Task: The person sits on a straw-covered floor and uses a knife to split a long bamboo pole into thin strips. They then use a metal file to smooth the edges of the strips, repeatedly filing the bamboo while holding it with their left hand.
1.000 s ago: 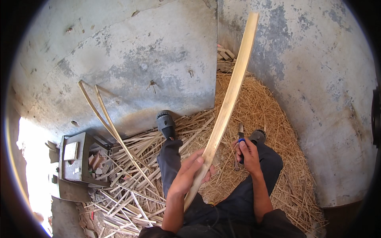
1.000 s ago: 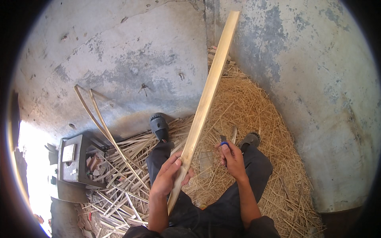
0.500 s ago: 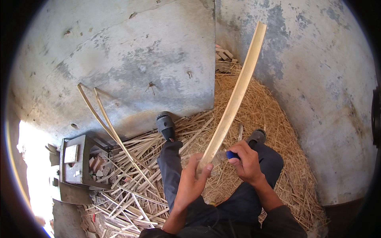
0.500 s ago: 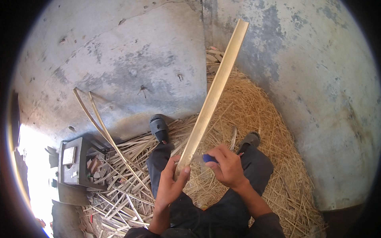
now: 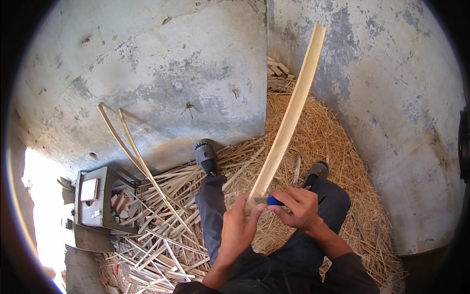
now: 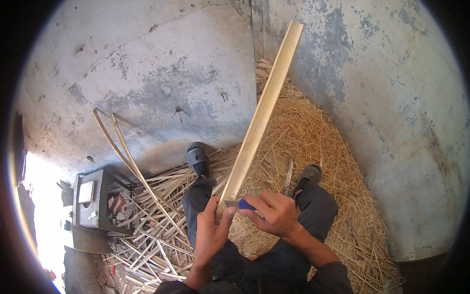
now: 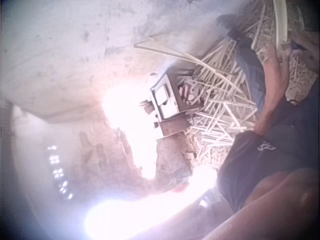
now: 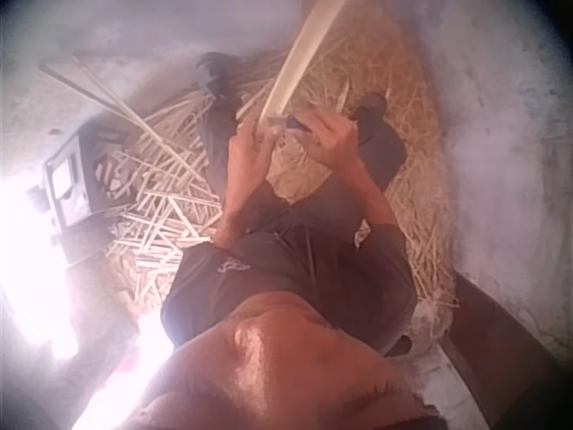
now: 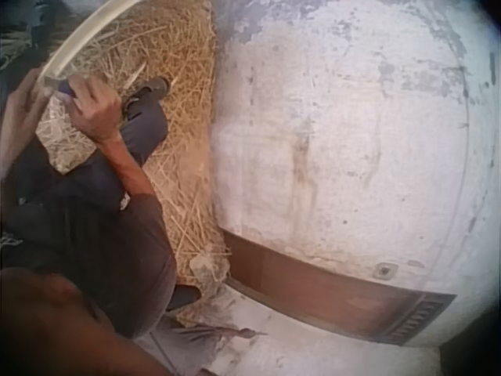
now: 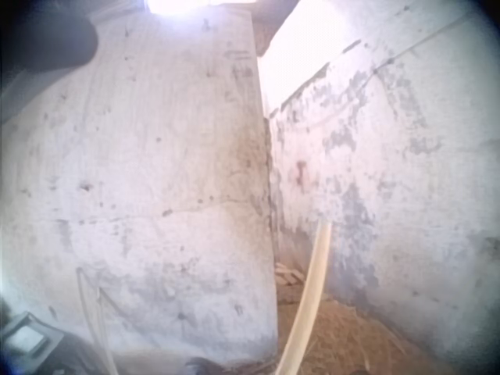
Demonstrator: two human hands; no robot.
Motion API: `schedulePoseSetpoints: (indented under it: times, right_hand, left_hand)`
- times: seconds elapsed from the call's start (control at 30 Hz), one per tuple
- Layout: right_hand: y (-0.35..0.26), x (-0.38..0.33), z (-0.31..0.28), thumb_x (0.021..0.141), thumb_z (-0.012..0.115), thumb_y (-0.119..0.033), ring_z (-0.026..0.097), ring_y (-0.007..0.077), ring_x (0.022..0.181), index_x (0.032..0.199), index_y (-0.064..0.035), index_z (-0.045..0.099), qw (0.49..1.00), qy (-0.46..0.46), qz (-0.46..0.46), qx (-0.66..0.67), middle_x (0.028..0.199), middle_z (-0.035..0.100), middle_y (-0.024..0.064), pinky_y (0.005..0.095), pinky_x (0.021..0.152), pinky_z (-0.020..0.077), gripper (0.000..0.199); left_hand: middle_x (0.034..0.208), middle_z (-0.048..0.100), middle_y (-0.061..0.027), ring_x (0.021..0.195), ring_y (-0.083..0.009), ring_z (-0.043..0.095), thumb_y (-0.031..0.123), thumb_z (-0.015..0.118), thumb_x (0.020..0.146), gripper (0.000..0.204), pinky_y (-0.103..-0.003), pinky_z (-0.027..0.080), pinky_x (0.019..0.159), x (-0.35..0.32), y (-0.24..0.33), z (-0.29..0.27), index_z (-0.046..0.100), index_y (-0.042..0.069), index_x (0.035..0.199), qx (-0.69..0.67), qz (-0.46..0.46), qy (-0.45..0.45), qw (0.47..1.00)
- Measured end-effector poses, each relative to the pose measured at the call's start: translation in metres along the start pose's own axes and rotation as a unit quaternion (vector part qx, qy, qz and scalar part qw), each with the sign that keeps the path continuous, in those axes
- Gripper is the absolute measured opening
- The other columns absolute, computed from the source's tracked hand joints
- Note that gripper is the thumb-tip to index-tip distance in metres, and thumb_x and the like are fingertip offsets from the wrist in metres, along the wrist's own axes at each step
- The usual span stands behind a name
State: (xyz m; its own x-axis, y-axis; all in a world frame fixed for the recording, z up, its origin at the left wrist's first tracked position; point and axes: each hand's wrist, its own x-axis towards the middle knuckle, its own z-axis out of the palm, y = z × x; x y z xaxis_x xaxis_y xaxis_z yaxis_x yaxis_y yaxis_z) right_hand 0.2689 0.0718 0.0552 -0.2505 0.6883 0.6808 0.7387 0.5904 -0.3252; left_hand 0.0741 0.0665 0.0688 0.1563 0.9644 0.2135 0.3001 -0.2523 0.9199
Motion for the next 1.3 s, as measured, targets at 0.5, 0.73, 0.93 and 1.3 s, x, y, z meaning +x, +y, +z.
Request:
schedulePoseSetpoints:
  times: [0.5, 0.73, 0.93, 1.3]
  right_hand:
    - [0.007, 0.007, -0.008, 0.083, 0.081, -0.035, 0.057, 0.0174, 0.053, 0.096, -0.01, 0.075, 0.998, 0.047, -0.004, -0.049, 0.068, 0.061, 0.001, 0.0312, 0.049, 0.0442, 0.028]
    - [0.008, 0.007, -0.012, 0.084, 0.08, -0.035, 0.056, 0.0164, 0.053, 0.097, -0.0115, 0.075, 0.998, 0.027, -0.015, -0.06, 0.068, 0.061, -0.0001, 0.0304, 0.049, 0.0434, 0.028]
    - [0.005, 0.006, -0.011, 0.085, 0.08, -0.036, 0.056, 0.016, 0.054, 0.097, -0.0121, 0.075, 0.997, 0.031, -0.012, -0.067, 0.069, 0.062, -0.0004, 0.03, 0.05, 0.0429, 0.027]
    - [-0.001, 0.006, -0.007, 0.085, 0.079, -0.034, 0.055, 0.0162, 0.054, 0.096, -0.0124, 0.076, 0.997, 0.04, -0.01, -0.068, 0.069, 0.062, -0.0005, 0.031, 0.049, 0.0408, 0.024]
  left_hand:
    - [0.067, 0.064, -0.0224, 0.059, -0.0376, 0.067, 0.023, 0.067, 0.1, 0.027, -0.04, 0.048, 0.053, -0.005, 0.001, -0.005, 0.058, -0.002, 0.1, 0.04, -0.069, -0.031, 0.996]
    - [0.068, 0.066, -0.023, 0.062, -0.0372, 0.07, 0.022, 0.068, 0.099, 0.027, -0.039, 0.049, 0.054, -0.008, 0.002, -0.006, 0.059, -0.003, 0.101, 0.036, -0.053, -0.027, 0.998]
    - [0.068, 0.066, -0.0231, 0.062, -0.0385, 0.069, 0.022, 0.068, 0.1, 0.027, -0.04, 0.049, 0.052, -0.011, 0.001, -0.01, 0.059, -0.003, 0.102, 0.038, -0.069, -0.039, 0.996]
    - [0.06, 0.06, -0.0164, 0.052, -0.0168, 0.062, 0.022, 0.067, 0.1, 0.027, -0.033, 0.043, 0.049, -0.017, -0.002, -0.015, 0.057, -0.003, 0.098, 0.047, -0.056, -0.025, 0.997]
